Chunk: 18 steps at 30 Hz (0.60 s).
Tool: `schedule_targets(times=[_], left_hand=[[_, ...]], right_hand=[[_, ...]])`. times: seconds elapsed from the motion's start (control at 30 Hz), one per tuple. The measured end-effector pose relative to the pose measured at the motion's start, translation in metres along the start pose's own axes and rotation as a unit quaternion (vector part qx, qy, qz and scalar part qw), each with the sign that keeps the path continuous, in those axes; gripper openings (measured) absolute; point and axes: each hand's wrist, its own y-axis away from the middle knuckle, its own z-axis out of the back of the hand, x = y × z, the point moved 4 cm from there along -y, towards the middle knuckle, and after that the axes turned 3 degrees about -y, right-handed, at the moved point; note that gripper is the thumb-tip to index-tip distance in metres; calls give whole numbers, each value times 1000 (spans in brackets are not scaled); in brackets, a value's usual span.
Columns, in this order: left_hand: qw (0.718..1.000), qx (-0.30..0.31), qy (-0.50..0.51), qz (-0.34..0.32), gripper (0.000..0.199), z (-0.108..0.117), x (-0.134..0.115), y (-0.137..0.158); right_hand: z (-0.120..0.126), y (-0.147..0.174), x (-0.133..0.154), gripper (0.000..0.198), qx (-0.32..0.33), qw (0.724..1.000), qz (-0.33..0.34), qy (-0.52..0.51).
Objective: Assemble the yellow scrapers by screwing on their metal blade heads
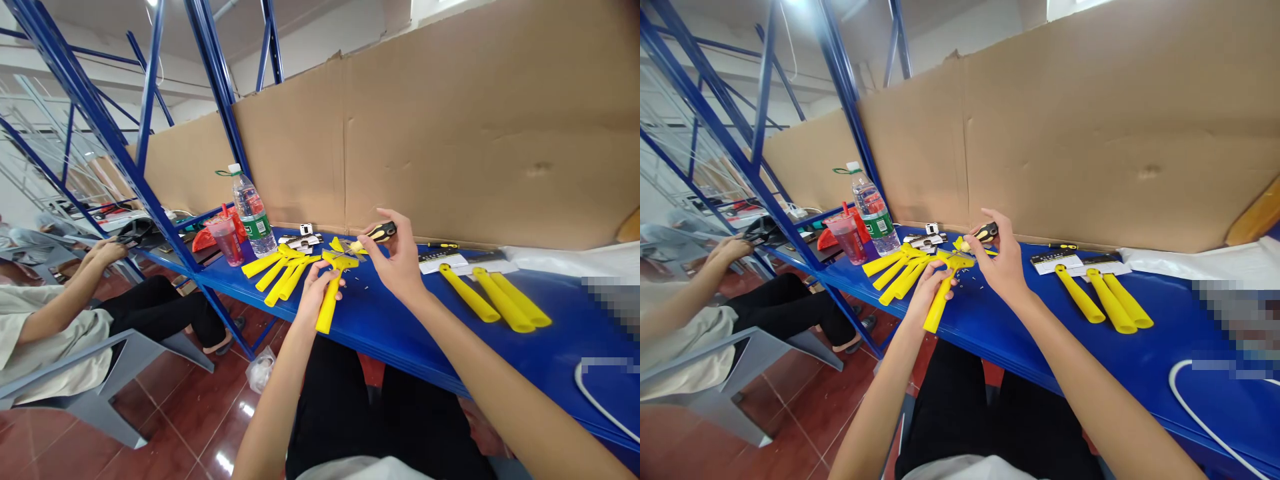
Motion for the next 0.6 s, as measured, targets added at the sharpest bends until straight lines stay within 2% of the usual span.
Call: schedule_targets(times=[0.17,0.27,0.37,0.53,0.6], left_hand=[[1000,-5,2,-1,63,0,-1,0],[1000,-12,4,-1,62,-1,-1,0],[1000,-8,-4,2,62,-2,-1,0],[1000,-22,-4,0,61,-2,-3,0],[1000,-22,-7,2,61,-2,-3,0]], right_hand=[[-6,1,3,74,63,997,-12,-33],[-7,3,6,63,52,998,-23,-21],[-5,4,10,53,25,1000,-6,15],[-10,3,8,61,92,994,-25,-49],[-9,2,5,56,80,996,-31,-36]])
